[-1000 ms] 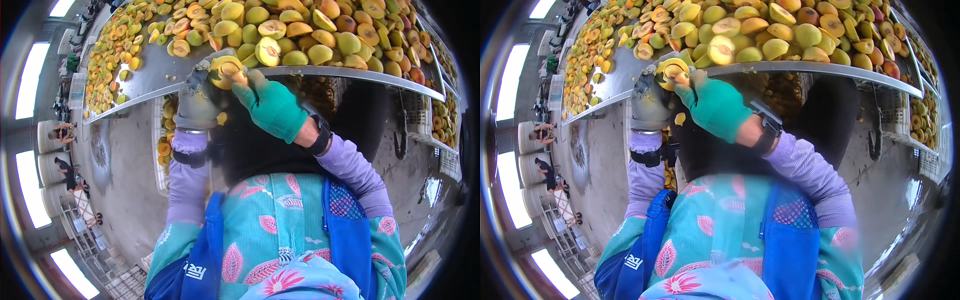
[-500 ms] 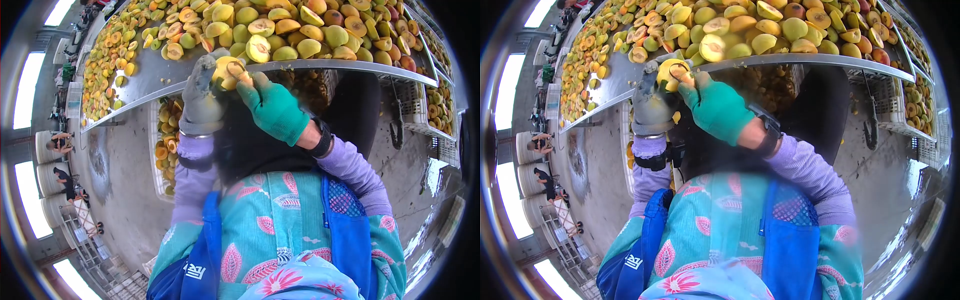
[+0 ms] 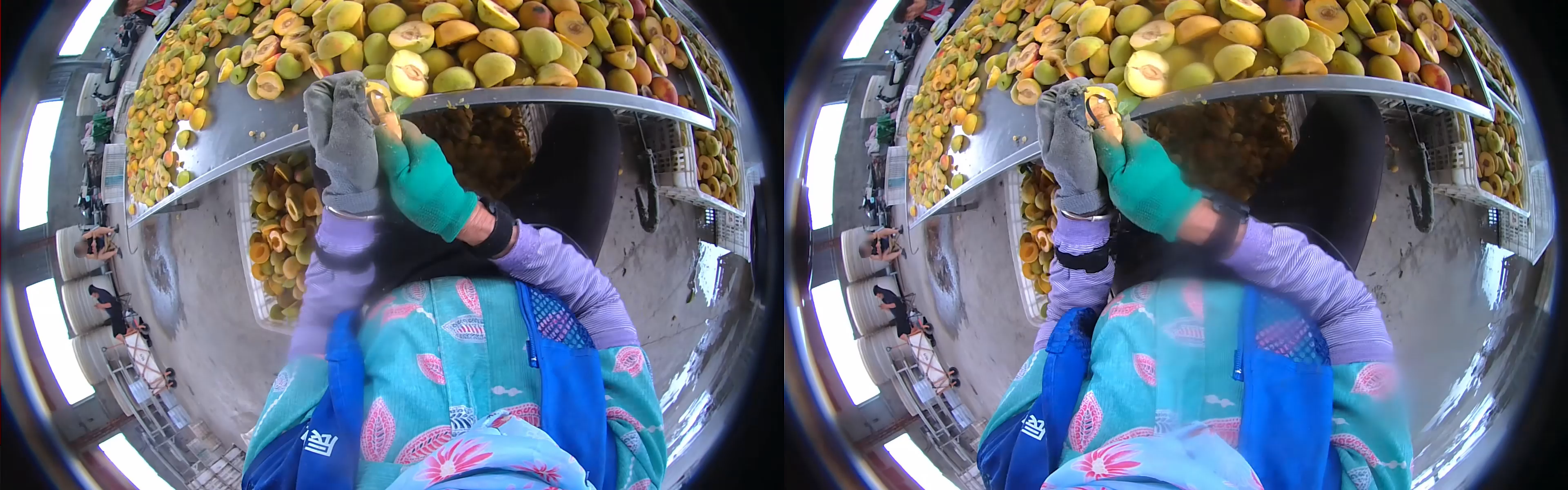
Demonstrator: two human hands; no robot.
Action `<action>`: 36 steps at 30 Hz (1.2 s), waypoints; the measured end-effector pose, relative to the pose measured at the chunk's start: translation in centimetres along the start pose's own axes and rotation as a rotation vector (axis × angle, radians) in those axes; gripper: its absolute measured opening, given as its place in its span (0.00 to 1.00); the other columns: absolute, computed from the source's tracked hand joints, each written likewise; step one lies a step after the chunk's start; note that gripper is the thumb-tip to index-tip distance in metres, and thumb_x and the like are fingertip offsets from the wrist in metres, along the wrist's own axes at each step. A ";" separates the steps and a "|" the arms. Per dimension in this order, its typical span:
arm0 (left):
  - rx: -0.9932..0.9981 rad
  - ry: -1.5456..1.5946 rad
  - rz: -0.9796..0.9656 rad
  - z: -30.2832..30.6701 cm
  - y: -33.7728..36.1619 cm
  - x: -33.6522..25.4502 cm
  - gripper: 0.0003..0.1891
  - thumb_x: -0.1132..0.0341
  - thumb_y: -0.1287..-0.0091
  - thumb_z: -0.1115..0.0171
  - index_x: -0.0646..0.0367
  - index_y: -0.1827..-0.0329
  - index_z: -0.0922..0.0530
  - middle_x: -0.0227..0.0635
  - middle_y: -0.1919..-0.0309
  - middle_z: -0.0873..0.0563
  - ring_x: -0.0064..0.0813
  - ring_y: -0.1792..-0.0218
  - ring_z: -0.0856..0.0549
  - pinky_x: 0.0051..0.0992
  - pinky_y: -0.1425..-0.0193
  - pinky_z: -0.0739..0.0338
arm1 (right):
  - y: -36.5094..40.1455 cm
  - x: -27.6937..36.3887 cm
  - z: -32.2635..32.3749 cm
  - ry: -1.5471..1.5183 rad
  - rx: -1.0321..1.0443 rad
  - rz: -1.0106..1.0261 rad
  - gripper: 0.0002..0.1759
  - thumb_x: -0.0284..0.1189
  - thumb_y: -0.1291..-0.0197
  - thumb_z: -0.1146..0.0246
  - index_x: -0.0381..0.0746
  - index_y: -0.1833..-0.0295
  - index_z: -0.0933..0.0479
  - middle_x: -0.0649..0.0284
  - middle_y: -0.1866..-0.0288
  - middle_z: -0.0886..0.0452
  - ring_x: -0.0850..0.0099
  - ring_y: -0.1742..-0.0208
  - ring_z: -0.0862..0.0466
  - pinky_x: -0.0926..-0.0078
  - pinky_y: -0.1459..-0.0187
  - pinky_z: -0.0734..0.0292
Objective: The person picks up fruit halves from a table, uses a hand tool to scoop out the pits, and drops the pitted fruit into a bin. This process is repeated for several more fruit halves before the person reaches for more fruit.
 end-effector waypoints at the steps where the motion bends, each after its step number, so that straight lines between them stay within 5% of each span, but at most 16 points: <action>1: 0.029 -0.030 -0.054 -0.1 0.2 0.0 0.06 0.69 0.27 0.45 0.64 0.56 0.23 0.32 0.62 0.21 0.20 0.63 0.22 0.21 0.58 0.25 | 0.1 0.0 0.1 -0.042 0.005 -0.004 0.21 0.43 0.28 0.48 0.34 0.53 0.28 0.39 0.66 0.21 0.38 0.61 0.21 0.51 0.63 0.27; 3: 0.147 -0.168 -0.119 0.2 0.1 0.7 0.12 0.69 0.27 0.48 0.67 0.48 0.24 0.39 0.58 0.18 0.32 0.56 0.17 0.29 0.48 0.22 | 0.0 -0.2 0.5 -0.071 0.027 -0.008 0.20 0.43 0.28 0.48 0.34 0.54 0.27 0.43 0.68 0.21 0.46 0.65 0.20 0.57 0.64 0.27; 5: 0.227 -0.011 0.130 0.8 0.0 3.4 0.14 0.68 0.26 0.50 0.68 0.44 0.27 0.40 0.57 0.17 0.33 0.54 0.16 0.29 0.46 0.22 | 0.1 0.2 1.2 -0.109 0.100 -0.047 0.20 0.42 0.28 0.47 0.34 0.56 0.26 0.45 0.70 0.21 0.52 0.69 0.20 0.59 0.65 0.26; 7: 0.303 -0.003 0.156 0.5 -0.4 2.5 0.16 0.67 0.26 0.52 0.68 0.41 0.28 0.42 0.56 0.16 0.35 0.53 0.16 0.30 0.46 0.21 | 0.1 -0.3 1.4 -0.071 0.025 -0.064 0.19 0.42 0.28 0.46 0.35 0.58 0.25 0.48 0.71 0.21 0.60 0.71 0.22 0.62 0.66 0.27; 11: 0.428 -0.437 -0.193 0.3 0.4 0.4 0.23 0.59 0.35 0.44 0.61 0.40 0.26 0.40 0.55 0.14 0.37 0.54 0.15 0.33 0.50 0.20 | -0.6 0.3 2.9 -0.026 0.102 0.002 0.21 0.43 0.29 0.46 0.33 0.62 0.26 0.48 0.71 0.21 0.58 0.70 0.21 0.63 0.66 0.28; 13: 0.400 -0.936 -0.433 0.1 0.8 -1.4 0.26 0.57 0.41 0.40 0.58 0.39 0.26 0.38 0.55 0.14 0.38 0.54 0.15 0.33 0.51 0.20 | -0.9 1.0 3.7 0.137 0.137 0.027 0.21 0.42 0.29 0.46 0.33 0.62 0.26 0.47 0.71 0.21 0.56 0.70 0.21 0.63 0.66 0.28; 16: 0.387 -1.055 -0.343 0.5 1.0 -2.3 0.24 0.58 0.38 0.36 0.57 0.40 0.26 0.39 0.53 0.16 0.37 0.54 0.17 0.29 0.50 0.22 | 0.3 2.9 3.9 0.159 0.068 0.073 0.21 0.42 0.29 0.46 0.33 0.62 0.26 0.49 0.71 0.20 0.55 0.71 0.21 0.62 0.67 0.27; 19: 0.327 -1.060 -0.509 1.1 1.1 -2.1 0.28 0.53 0.40 0.36 0.55 0.38 0.27 0.38 0.53 0.16 0.37 0.53 0.17 0.28 0.54 0.21 | 0.5 2.3 4.2 0.129 0.006 0.082 0.20 0.42 0.29 0.45 0.33 0.61 0.26 0.51 0.72 0.20 0.59 0.73 0.21 0.63 0.68 0.26; 24: 0.295 -0.666 -0.409 1.7 1.4 -1.8 0.24 0.55 0.34 0.43 0.57 0.38 0.27 0.40 0.51 0.17 0.34 0.57 0.17 0.26 0.60 0.22 | 0.6 1.9 4.2 -0.046 -0.006 -0.036 0.20 0.43 0.30 0.43 0.34 0.61 0.25 0.55 0.72 0.19 0.67 0.71 0.20 0.66 0.67 0.26; 29: 0.270 0.001 0.013 1.4 1.7 -0.6 0.21 0.56 0.28 0.50 0.59 0.38 0.28 0.43 0.50 0.18 0.31 0.61 0.18 0.25 0.67 0.22 | 0.7 4.6 4.0 0.071 0.043 0.048 0.21 0.42 0.34 0.39 0.31 0.64 0.26 0.55 0.72 0.20 0.68 0.70 0.20 0.69 0.66 0.26; 32: 0.309 0.634 0.386 0.2 2.4 -0.6 0.21 0.57 0.26 0.49 0.63 0.38 0.28 0.38 0.51 0.18 0.26 0.61 0.17 0.22 0.67 0.22 | -1.2 -0.3 3.5 0.037 0.023 0.169 0.21 0.41 0.36 0.37 0.31 0.66 0.27 0.59 0.77 0.22 0.70 0.73 0.21 0.71 0.70 0.28; 34: 0.274 0.461 0.322 0.0 2.4 -1.6 0.22 0.57 0.25 0.50 0.64 0.37 0.29 0.39 0.51 0.18 0.25 0.62 0.17 0.21 0.68 0.22 | -1.0 0.9 3.4 -0.182 0.113 0.076 0.19 0.39 0.36 0.38 0.32 0.66 0.27 0.63 0.79 0.23 0.73 0.77 0.23 0.75 0.75 0.30; 36: 0.272 0.241 0.188 0.3 2.3 -0.9 0.23 0.56 0.24 0.52 0.65 0.36 0.29 0.39 0.51 0.17 0.25 0.63 0.17 0.20 0.68 0.23 | 0.4 3.0 3.6 -0.571 0.310 -0.272 0.16 0.37 0.35 0.39 0.33 0.65 0.27 0.66 0.80 0.25 0.77 0.81 0.26 0.79 0.80 0.34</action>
Point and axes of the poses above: each hand's wrist, its own y-axis away from the middle knuckle, its own z-axis out of the back of the hand, x = y × z, the point moved 6 cm from there along -y, towards the middle knuckle
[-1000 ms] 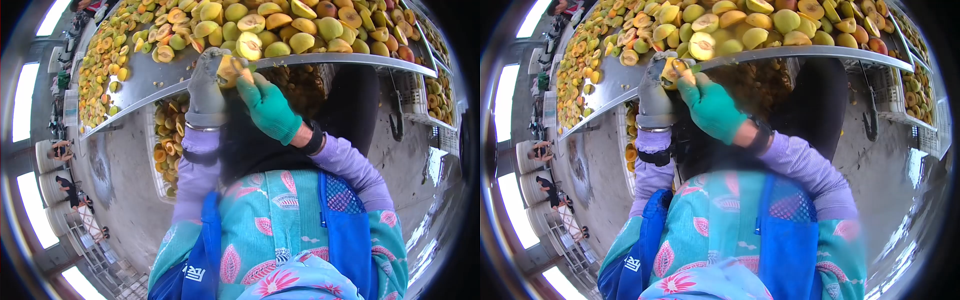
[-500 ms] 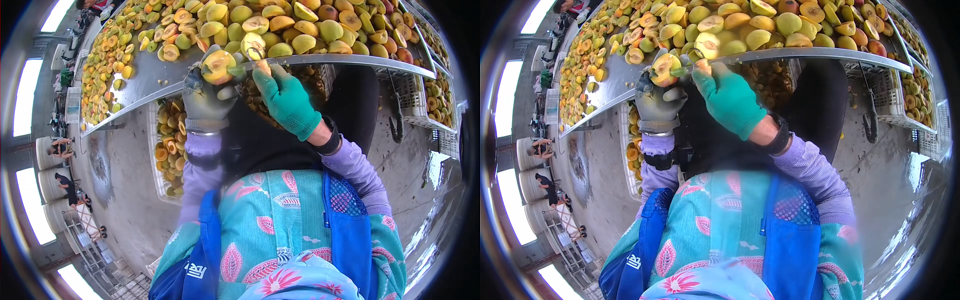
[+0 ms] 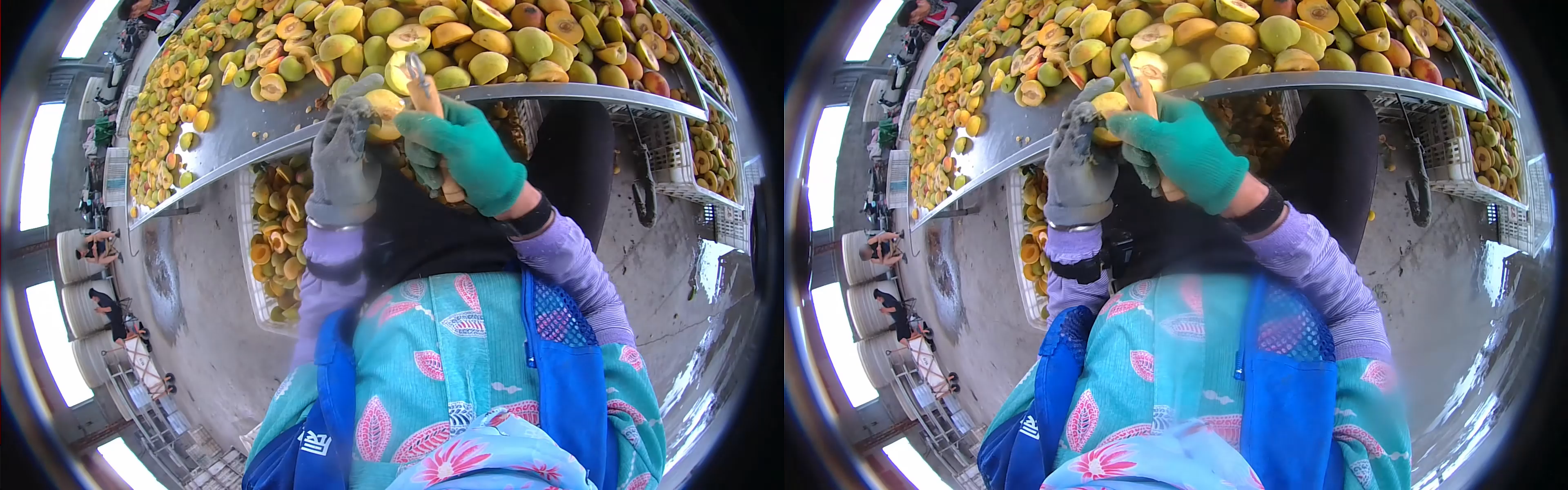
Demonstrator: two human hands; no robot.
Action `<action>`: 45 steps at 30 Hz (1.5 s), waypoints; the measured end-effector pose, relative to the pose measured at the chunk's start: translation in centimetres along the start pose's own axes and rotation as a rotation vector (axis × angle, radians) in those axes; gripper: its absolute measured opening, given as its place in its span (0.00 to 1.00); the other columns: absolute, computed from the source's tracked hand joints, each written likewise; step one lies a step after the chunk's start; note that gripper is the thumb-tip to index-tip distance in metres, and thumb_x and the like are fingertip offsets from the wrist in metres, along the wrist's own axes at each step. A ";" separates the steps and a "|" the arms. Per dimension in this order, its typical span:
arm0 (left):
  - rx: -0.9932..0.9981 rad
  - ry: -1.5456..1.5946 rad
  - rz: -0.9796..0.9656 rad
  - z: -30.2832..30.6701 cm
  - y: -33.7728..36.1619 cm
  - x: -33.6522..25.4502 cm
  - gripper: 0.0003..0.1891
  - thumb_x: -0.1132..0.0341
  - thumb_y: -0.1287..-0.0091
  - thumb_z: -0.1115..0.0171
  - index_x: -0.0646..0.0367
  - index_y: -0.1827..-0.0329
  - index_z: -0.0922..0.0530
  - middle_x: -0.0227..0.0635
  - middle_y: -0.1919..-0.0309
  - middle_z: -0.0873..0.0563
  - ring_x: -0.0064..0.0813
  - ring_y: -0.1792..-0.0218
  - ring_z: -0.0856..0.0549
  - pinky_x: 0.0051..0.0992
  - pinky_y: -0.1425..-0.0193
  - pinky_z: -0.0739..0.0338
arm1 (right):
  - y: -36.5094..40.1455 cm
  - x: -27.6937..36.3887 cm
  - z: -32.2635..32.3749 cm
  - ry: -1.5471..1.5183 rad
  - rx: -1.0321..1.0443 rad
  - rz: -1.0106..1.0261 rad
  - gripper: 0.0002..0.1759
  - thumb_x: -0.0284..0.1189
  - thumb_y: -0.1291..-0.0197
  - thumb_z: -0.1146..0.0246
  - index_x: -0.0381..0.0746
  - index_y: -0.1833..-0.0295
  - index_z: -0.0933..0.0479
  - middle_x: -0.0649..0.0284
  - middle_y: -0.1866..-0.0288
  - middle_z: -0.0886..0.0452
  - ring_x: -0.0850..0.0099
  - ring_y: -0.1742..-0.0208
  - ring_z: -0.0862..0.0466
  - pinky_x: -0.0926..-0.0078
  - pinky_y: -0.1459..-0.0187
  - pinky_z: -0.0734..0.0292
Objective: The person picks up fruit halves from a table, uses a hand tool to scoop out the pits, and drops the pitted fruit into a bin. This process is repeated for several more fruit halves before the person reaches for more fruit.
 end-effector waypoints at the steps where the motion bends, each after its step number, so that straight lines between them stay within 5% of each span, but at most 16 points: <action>1: 0.010 -0.145 -0.079 0.5 -0.3 1.2 0.23 0.55 0.23 0.53 0.66 0.36 0.29 0.39 0.51 0.17 0.24 0.64 0.18 0.20 0.69 0.23 | 0.5 1.5 -0.1 0.062 -0.016 0.055 0.15 0.36 0.35 0.39 0.34 0.65 0.26 0.66 0.80 0.25 0.79 0.82 0.28 0.81 0.81 0.36; 3: -0.004 -0.049 -0.003 0.9 -0.4 2.3 0.24 0.54 0.23 0.54 0.66 0.37 0.28 0.39 0.51 0.17 0.24 0.66 0.18 0.20 0.69 0.23 | 1.2 3.6 0.1 0.187 -0.049 0.170 0.13 0.35 0.34 0.40 0.35 0.64 0.26 0.68 0.80 0.26 0.83 0.84 0.31 0.85 0.83 0.40; 5: -0.047 0.439 0.307 0.0 0.1 2.7 0.24 0.53 0.23 0.55 0.65 0.37 0.27 0.38 0.52 0.16 0.23 0.66 0.18 0.20 0.69 0.23 | 0.6 2.8 1.8 0.397 -0.157 0.183 0.16 0.38 0.33 0.40 0.33 0.61 0.26 0.66 0.78 0.24 0.78 0.79 0.27 0.75 0.78 0.32; 11: 0.047 -0.094 -0.041 -0.4 -0.1 1.1 0.20 0.56 0.22 0.54 0.63 0.40 0.25 0.38 0.54 0.16 0.22 0.62 0.17 0.22 0.60 0.20 | 1.6 1.8 1.0 0.857 -0.295 0.463 0.22 0.44 0.33 0.40 0.33 0.59 0.28 0.49 0.74 0.20 0.52 0.72 0.19 0.57 0.71 0.27; 15: 0.067 0.341 0.194 -0.9 -0.6 2.2 0.16 0.63 0.24 0.50 0.64 0.42 0.24 0.37 0.53 0.16 0.24 0.59 0.15 0.24 0.55 0.19 | 1.3 1.2 0.4 1.181 -0.156 0.477 0.21 0.45 0.33 0.42 0.35 0.60 0.29 0.44 0.73 0.21 0.46 0.70 0.20 0.52 0.70 0.28; 16: 0.088 0.458 0.258 -1.0 -0.5 2.3 0.15 0.65 0.24 0.49 0.65 0.42 0.24 0.37 0.53 0.16 0.25 0.59 0.15 0.25 0.54 0.19 | 1.3 1.1 0.3 1.181 -0.149 0.452 0.21 0.45 0.33 0.42 0.35 0.59 0.29 0.45 0.73 0.21 0.46 0.70 0.20 0.52 0.69 0.27; 21: -0.002 -0.197 -0.235 -0.8 -0.4 0.2 0.11 0.71 0.31 0.42 0.65 0.49 0.22 0.40 0.56 0.15 0.30 0.58 0.14 0.28 0.53 0.19 | 0.8 0.3 0.1 1.147 -0.133 0.398 0.20 0.44 0.31 0.45 0.35 0.57 0.29 0.45 0.73 0.22 0.45 0.70 0.21 0.51 0.68 0.27; 26: 0.133 -0.470 -0.294 0.0 -0.1 -0.3 0.17 0.61 0.27 0.51 0.66 0.48 0.23 0.44 0.50 0.17 0.34 0.52 0.17 0.31 0.44 0.23 | 0.6 -0.5 -0.1 1.049 -0.080 0.428 0.19 0.44 0.30 0.46 0.36 0.56 0.29 0.45 0.73 0.21 0.45 0.69 0.21 0.51 0.68 0.27; 28: 0.278 -0.690 -0.439 -0.3 -0.4 -1.6 0.15 0.63 0.29 0.49 0.64 0.50 0.22 0.45 0.50 0.17 0.35 0.53 0.16 0.31 0.46 0.22 | 0.4 -1.0 0.1 1.034 -0.075 0.392 0.19 0.44 0.30 0.46 0.36 0.56 0.29 0.45 0.73 0.21 0.45 0.69 0.21 0.51 0.69 0.27; 31: 0.304 -0.755 -0.345 0.3 -1.4 -0.4 0.14 0.65 0.34 0.46 0.63 0.52 0.20 0.46 0.50 0.17 0.37 0.52 0.16 0.32 0.48 0.21 | 0.4 -2.1 0.3 0.930 -0.105 0.357 0.20 0.44 0.29 0.47 0.36 0.57 0.28 0.45 0.73 0.22 0.46 0.70 0.20 0.53 0.69 0.28; 36: 0.074 -0.132 -0.237 -1.1 -0.6 -0.1 0.19 0.58 0.28 0.50 0.65 0.45 0.24 0.43 0.52 0.17 0.35 0.52 0.17 0.31 0.45 0.23 | 0.6 -3.5 -1.1 0.368 -0.208 0.180 0.20 0.44 0.29 0.47 0.35 0.57 0.28 0.43 0.73 0.21 0.47 0.71 0.19 0.55 0.70 0.27; 37: 0.010 0.074 -0.147 -1.0 -0.3 0.6 0.21 0.56 0.27 0.50 0.66 0.44 0.25 0.43 0.52 0.17 0.35 0.52 0.17 0.30 0.44 0.23 | 0.7 -3.6 -1.1 0.230 -0.190 -0.014 0.20 0.44 0.29 0.47 0.35 0.58 0.28 0.43 0.73 0.21 0.47 0.71 0.20 0.55 0.71 0.27; 38: -0.008 -0.097 -0.130 -0.8 -0.1 1.0 0.26 0.50 0.25 0.54 0.67 0.42 0.28 0.43 0.53 0.17 0.34 0.52 0.18 0.29 0.44 0.24 | 1.0 -3.4 -1.4 0.093 -0.168 -0.207 0.20 0.44 0.29 0.47 0.35 0.59 0.28 0.43 0.73 0.21 0.47 0.71 0.20 0.55 0.71 0.28; 40: -0.037 -0.272 -0.163 -0.4 -0.2 2.0 0.26 0.50 0.25 0.54 0.67 0.43 0.27 0.44 0.56 0.17 0.33 0.55 0.17 0.29 0.48 0.23 | 0.9 -3.3 -0.9 0.266 -0.223 -0.165 0.21 0.45 0.29 0.47 0.35 0.60 0.28 0.42 0.73 0.22 0.46 0.72 0.20 0.54 0.72 0.28; 42: -0.101 -0.196 -0.055 0.0 -0.4 2.3 0.25 0.50 0.25 0.55 0.67 0.46 0.26 0.42 0.60 0.16 0.31 0.61 0.17 0.27 0.54 0.22 | 0.7 -2.3 -0.8 0.866 -0.367 0.343 0.21 0.45 0.29 0.47 0.36 0.61 0.28 0.42 0.74 0.22 0.44 0.73 0.21 0.53 0.73 0.28; 45: -0.189 0.178 0.144 -0.3 -0.7 2.5 0.24 0.51 0.24 0.55 0.67 0.49 0.24 0.41 0.64 0.16 0.29 0.66 0.17 0.26 0.59 0.21 | 0.7 -2.6 -0.3 0.882 -0.398 0.350 0.21 0.45 0.30 0.46 0.36 0.63 0.29 0.42 0.74 0.23 0.42 0.72 0.22 0.51 0.73 0.29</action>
Point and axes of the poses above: each hand's wrist, its own y-axis away from the middle knuckle, its own z-axis out of the back of the hand, x = y × z, the point moved 6 cm from there along -y, towards the middle knuckle
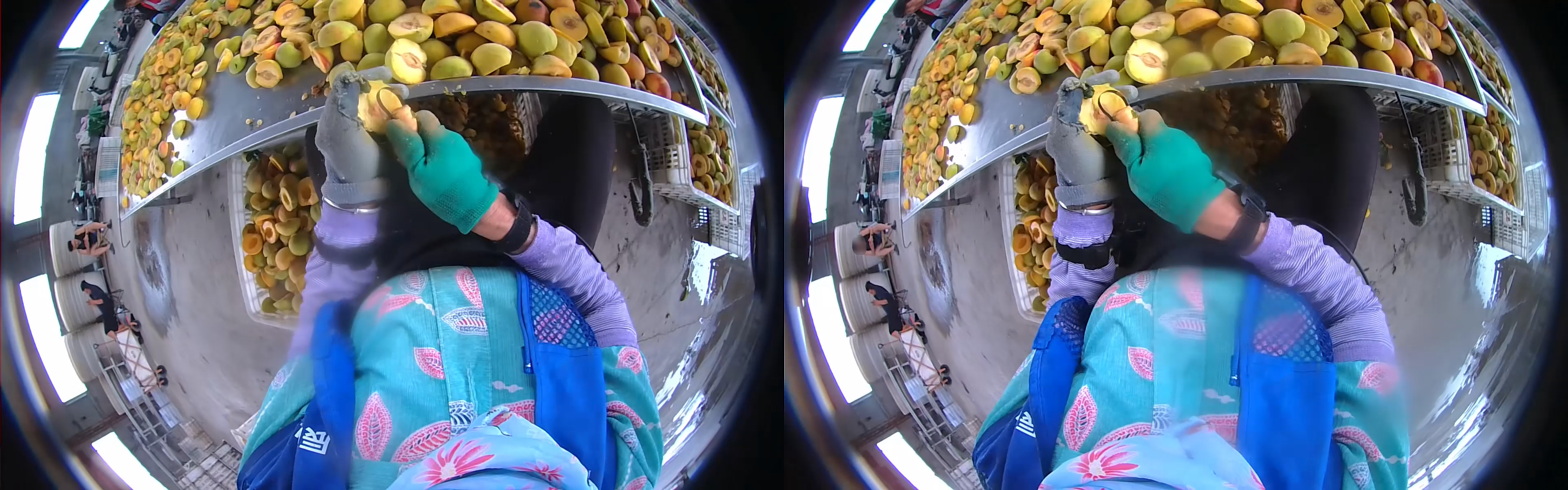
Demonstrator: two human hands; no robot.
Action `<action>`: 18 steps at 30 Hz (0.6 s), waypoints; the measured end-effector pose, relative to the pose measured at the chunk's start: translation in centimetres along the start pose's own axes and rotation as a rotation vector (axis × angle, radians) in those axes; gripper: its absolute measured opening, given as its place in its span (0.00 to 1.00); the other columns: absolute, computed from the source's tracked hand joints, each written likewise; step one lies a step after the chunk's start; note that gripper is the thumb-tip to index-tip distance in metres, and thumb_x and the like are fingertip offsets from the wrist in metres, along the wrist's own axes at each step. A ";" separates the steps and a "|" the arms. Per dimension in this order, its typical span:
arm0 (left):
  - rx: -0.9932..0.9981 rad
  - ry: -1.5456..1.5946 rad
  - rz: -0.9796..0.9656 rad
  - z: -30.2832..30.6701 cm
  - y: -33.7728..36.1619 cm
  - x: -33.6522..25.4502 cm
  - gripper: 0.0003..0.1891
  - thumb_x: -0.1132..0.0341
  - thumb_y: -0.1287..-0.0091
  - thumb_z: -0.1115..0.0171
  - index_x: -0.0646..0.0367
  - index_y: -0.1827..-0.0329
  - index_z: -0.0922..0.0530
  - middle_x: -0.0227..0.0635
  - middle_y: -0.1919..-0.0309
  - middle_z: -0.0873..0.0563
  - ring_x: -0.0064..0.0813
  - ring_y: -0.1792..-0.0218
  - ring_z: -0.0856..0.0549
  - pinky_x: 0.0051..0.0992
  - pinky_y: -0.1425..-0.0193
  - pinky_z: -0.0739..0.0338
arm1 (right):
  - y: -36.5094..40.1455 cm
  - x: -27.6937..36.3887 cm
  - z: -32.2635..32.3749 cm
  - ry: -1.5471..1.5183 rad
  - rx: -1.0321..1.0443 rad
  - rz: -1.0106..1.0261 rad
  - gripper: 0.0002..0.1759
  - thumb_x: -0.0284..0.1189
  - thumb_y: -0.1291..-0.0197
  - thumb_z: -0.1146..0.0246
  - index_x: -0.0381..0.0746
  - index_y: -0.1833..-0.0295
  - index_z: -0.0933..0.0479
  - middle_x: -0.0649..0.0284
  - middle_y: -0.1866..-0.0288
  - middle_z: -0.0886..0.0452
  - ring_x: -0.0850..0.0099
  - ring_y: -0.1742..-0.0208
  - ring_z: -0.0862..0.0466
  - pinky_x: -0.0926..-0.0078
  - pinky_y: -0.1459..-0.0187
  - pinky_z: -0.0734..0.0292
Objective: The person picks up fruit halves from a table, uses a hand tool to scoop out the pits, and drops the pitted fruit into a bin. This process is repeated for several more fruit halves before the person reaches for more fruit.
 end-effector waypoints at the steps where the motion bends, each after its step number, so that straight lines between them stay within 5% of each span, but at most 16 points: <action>1: 0.027 -0.157 -0.107 -0.1 0.1 -0.5 0.23 0.53 0.24 0.56 0.66 0.49 0.23 0.40 0.64 0.15 0.29 0.66 0.17 0.26 0.59 0.21 | 0.0 -0.1 0.0 -0.014 0.009 -0.004 0.21 0.45 0.30 0.46 0.36 0.63 0.29 0.42 0.74 0.23 0.42 0.72 0.22 0.51 0.73 0.29; 3: 0.087 -0.472 -0.320 -0.4 0.5 -1.2 0.21 0.56 0.23 0.56 0.66 0.50 0.22 0.40 0.64 0.15 0.28 0.65 0.16 0.26 0.58 0.21 | -0.1 -0.3 -0.2 -0.043 0.024 -0.017 0.21 0.44 0.30 0.45 0.35 0.63 0.29 0.42 0.74 0.23 0.42 0.72 0.22 0.51 0.72 0.29; 8: 0.065 -0.342 -0.465 -0.8 0.8 -2.4 0.14 0.64 0.25 0.51 0.67 0.54 0.21 0.38 0.64 0.14 0.26 0.65 0.15 0.23 0.59 0.21 | -0.4 -0.1 -0.5 -0.065 0.042 0.030 0.21 0.44 0.30 0.45 0.35 0.62 0.29 0.42 0.73 0.22 0.42 0.70 0.21 0.51 0.71 0.29; 13: 0.086 -0.002 -0.157 -0.7 0.1 -1.5 0.12 0.66 0.27 0.45 0.68 0.60 0.20 0.39 0.65 0.14 0.25 0.67 0.16 0.20 0.60 0.21 | 0.2 -0.7 -1.3 -0.161 0.049 0.005 0.20 0.43 0.29 0.47 0.35 0.59 0.28 0.44 0.74 0.22 0.46 0.73 0.21 0.54 0.72 0.28; 15: 0.192 -0.147 -0.114 -0.9 -0.4 -1.3 0.13 0.65 0.27 0.48 0.68 0.58 0.20 0.40 0.63 0.14 0.28 0.65 0.15 0.24 0.59 0.20 | 0.8 -0.7 -1.8 -0.256 0.019 -0.022 0.20 0.43 0.28 0.49 0.35 0.59 0.28 0.49 0.76 0.22 0.52 0.79 0.21 0.58 0.76 0.28; 18: 0.421 -0.488 -0.040 -1.8 -1.4 -0.8 0.13 0.66 0.28 0.48 0.68 0.56 0.20 0.38 0.65 0.14 0.27 0.65 0.15 0.25 0.59 0.20 | 1.8 -1.6 -2.8 -0.450 0.188 -0.326 0.22 0.47 0.28 0.50 0.37 0.61 0.28 0.60 0.80 0.26 0.66 0.86 0.26 0.68 0.84 0.32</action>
Point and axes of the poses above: each hand's wrist, its own y-axis away from the middle knuckle, its own z-axis out of the back of the hand, x = y × z, the point moved 6 cm from there along -y, towards the middle knuckle
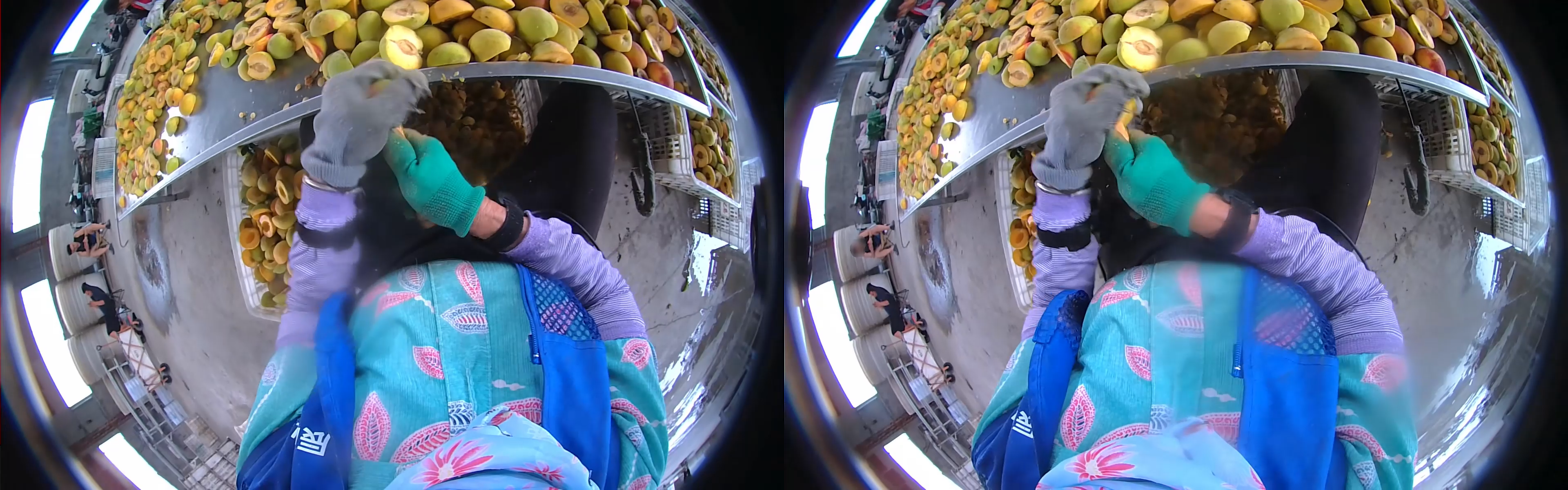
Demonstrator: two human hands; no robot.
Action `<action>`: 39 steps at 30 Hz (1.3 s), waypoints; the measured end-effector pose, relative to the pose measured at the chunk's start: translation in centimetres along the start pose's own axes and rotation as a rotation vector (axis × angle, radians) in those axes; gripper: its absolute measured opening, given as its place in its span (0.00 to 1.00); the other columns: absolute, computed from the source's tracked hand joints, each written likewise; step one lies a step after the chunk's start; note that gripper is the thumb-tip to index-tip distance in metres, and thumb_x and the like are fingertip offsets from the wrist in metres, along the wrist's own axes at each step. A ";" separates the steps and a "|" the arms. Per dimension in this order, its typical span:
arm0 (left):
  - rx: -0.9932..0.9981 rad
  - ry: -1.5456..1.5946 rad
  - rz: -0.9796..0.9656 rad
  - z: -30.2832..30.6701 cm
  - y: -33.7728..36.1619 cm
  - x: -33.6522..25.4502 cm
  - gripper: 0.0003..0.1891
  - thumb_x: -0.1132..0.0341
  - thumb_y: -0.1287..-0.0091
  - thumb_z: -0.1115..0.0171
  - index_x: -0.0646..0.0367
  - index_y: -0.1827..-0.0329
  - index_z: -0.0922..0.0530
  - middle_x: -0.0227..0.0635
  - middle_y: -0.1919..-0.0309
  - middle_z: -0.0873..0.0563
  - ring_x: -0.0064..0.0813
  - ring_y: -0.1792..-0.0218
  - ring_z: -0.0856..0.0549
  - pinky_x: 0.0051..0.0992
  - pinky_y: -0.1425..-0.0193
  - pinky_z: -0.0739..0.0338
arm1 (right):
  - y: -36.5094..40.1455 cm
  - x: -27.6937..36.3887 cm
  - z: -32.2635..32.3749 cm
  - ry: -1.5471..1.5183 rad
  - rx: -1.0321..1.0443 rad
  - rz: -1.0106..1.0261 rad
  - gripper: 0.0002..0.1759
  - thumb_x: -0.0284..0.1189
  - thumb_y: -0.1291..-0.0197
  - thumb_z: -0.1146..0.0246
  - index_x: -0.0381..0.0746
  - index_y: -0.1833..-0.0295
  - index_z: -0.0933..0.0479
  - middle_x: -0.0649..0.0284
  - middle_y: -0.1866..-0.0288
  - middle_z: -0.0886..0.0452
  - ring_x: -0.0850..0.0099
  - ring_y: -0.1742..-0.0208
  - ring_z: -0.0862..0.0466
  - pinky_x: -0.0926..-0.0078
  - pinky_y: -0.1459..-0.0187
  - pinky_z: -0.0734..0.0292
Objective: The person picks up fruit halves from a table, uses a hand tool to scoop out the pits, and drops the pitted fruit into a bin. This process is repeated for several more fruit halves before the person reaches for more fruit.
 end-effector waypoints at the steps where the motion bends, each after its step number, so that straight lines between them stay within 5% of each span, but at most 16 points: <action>1: 0.102 -0.154 0.025 -0.4 -0.5 0.2 0.12 0.67 0.28 0.47 0.68 0.56 0.20 0.38 0.64 0.14 0.27 0.64 0.15 0.25 0.58 0.20 | 0.2 -0.3 0.0 -0.069 -0.002 -0.064 0.23 0.48 0.28 0.51 0.38 0.62 0.28 0.63 0.82 0.27 0.70 0.88 0.28 0.71 0.87 0.33; 2: 0.200 -0.309 0.047 -0.9 -1.1 0.6 0.12 0.67 0.28 0.46 0.68 0.56 0.19 0.37 0.64 0.14 0.27 0.64 0.15 0.25 0.58 0.20 | 0.1 -0.2 0.0 -0.142 -0.056 -0.064 0.23 0.49 0.29 0.50 0.39 0.63 0.28 0.66 0.82 0.29 0.73 0.89 0.30 0.73 0.88 0.35; 3: 0.179 0.177 -0.025 -1.3 -1.5 1.4 0.11 0.66 0.29 0.43 0.66 0.55 0.19 0.37 0.63 0.13 0.25 0.65 0.15 0.25 0.58 0.19 | -0.1 0.0 0.2 -0.215 -0.109 -0.061 0.24 0.50 0.29 0.50 0.39 0.64 0.28 0.68 0.83 0.30 0.76 0.90 0.31 0.76 0.90 0.37; 6: -0.080 0.286 0.055 -1.6 -1.7 1.3 0.13 0.63 0.28 0.43 0.65 0.54 0.19 0.36 0.64 0.14 0.25 0.64 0.16 0.25 0.58 0.20 | -0.2 1.2 1.1 -0.290 -0.001 -0.217 0.24 0.51 0.30 0.48 0.41 0.65 0.30 0.68 0.84 0.31 0.76 0.91 0.32 0.77 0.90 0.38; 11: 0.273 0.335 -0.241 -2.3 -1.6 1.1 0.24 0.51 0.25 0.53 0.64 0.53 0.18 0.40 0.60 0.13 0.28 0.63 0.15 0.27 0.55 0.21 | 1.1 2.0 -0.5 -1.150 0.732 -0.424 0.20 0.53 0.28 0.53 0.51 0.66 0.34 0.78 0.83 0.39 0.82 0.87 0.39 0.78 0.81 0.40; 14: 0.205 0.437 -0.280 -2.9 -2.2 3.2 0.18 0.60 0.28 0.44 0.71 0.55 0.20 0.47 0.60 0.13 0.36 0.62 0.13 0.30 0.55 0.19 | 1.4 0.9 0.4 -0.741 0.540 -0.335 0.19 0.53 0.28 0.53 0.53 0.67 0.36 0.79 0.84 0.42 0.82 0.89 0.41 0.80 0.84 0.45; 17: 0.280 0.909 -0.030 -4.0 -1.9 3.5 0.16 0.63 0.27 0.45 0.72 0.54 0.22 0.50 0.60 0.14 0.39 0.65 0.13 0.32 0.60 0.18 | 2.2 2.1 -0.4 -0.936 0.454 -0.481 0.21 0.54 0.28 0.54 0.51 0.66 0.35 0.79 0.85 0.44 0.83 0.90 0.43 0.80 0.85 0.44; 24: 0.203 0.317 -0.437 -2.4 -0.5 1.1 0.16 0.61 0.27 0.46 0.68 0.60 0.19 0.42 0.64 0.14 0.30 0.66 0.15 0.26 0.58 0.20 | 2.5 1.5 -1.1 -0.721 0.463 -0.468 0.22 0.55 0.28 0.56 0.48 0.63 0.33 0.76 0.84 0.40 0.80 0.87 0.41 0.79 0.83 0.46; 26: 0.173 0.381 -0.334 -1.8 -0.1 1.2 0.16 0.61 0.27 0.46 0.67 0.62 0.19 0.41 0.66 0.14 0.29 0.67 0.15 0.26 0.58 0.20 | 2.6 1.7 -1.7 -1.052 0.592 -0.539 0.23 0.55 0.27 0.57 0.48 0.62 0.33 0.76 0.84 0.40 0.80 0.88 0.42 0.79 0.84 0.47; 27: 0.242 0.751 -0.017 -2.8 -0.3 3.2 0.13 0.61 0.29 0.44 0.63 0.57 0.19 0.36 0.66 0.13 0.28 0.64 0.14 0.27 0.55 0.20 | 2.4 1.4 -1.8 -1.032 0.578 -0.525 0.23 0.56 0.27 0.58 0.48 0.62 0.33 0.77 0.84 0.41 0.81 0.89 0.43 0.78 0.85 0.48; 31: -0.194 1.158 0.282 -1.5 2.0 5.2 0.11 0.60 0.28 0.46 0.58 0.55 0.22 0.36 0.67 0.14 0.30 0.68 0.15 0.34 0.63 0.19 | 2.0 0.5 -2.5 -0.806 0.622 -0.487 0.22 0.52 0.25 0.62 0.47 0.62 0.35 0.75 0.83 0.38 0.81 0.91 0.42 0.79 0.86 0.45; 33: -0.426 1.097 0.103 1.4 3.4 7.9 0.17 0.52 0.28 0.49 0.57 0.57 0.22 0.40 0.68 0.15 0.35 0.68 0.14 0.35 0.68 0.19 | 2.9 1.3 -3.8 -0.749 0.697 -0.445 0.22 0.52 0.25 0.61 0.47 0.62 0.35 0.75 0.83 0.38 0.81 0.91 0.43 0.79 0.86 0.46; 34: -0.441 1.635 0.314 1.7 5.8 8.0 0.19 0.49 0.28 0.50 0.57 0.57 0.23 0.42 0.66 0.15 0.37 0.67 0.14 0.34 0.67 0.18 | 3.3 1.5 -4.3 -0.722 0.730 -0.419 0.22 0.52 0.25 0.61 0.47 0.62 0.36 0.75 0.83 0.38 0.81 0.91 0.43 0.79 0.87 0.46; 36: -0.707 1.107 0.256 9.0 12.4 9.7 0.21 0.46 0.29 0.50 0.57 0.56 0.23 0.39 0.64 0.15 0.36 0.67 0.14 0.34 0.68 0.19 | 2.0 0.4 -3.0 -0.729 0.606 -0.441 0.22 0.52 0.25 0.59 0.47 0.62 0.34 0.76 0.84 0.38 0.82 0.91 0.44 0.80 0.87 0.47; 37: -0.742 0.873 0.312 12.6 17.0 11.2 0.23 0.49 0.29 0.50 0.61 0.49 0.22 0.43 0.56 0.15 0.31 0.65 0.14 0.24 0.68 0.21 | 1.3 -0.2 -2.0 -0.724 0.576 -0.462 0.22 0.51 0.25 0.58 0.46 0.62 0.33 0.76 0.84 0.38 0.83 0.91 0.44 0.81 0.87 0.47; 39: -0.841 -0.844 0.336 19.4 26.3 8.5 0.18 0.58 0.30 0.45 0.63 0.46 0.23 0.42 0.48 0.17 0.35 0.58 0.14 0.29 0.54 0.19 | 0.3 -2.0 0.5 -0.709 0.467 -0.510 0.21 0.49 0.25 0.57 0.46 0.61 0.30 0.77 0.83 0.40 0.84 0.89 0.43 0.83 0.86 0.47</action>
Point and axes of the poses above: each hand's wrist, its own y-axis away from the middle knuckle, its own z-axis out of the back of the hand, x = y × z, the point moved 6 cm from there along -y, towards the middle knuckle
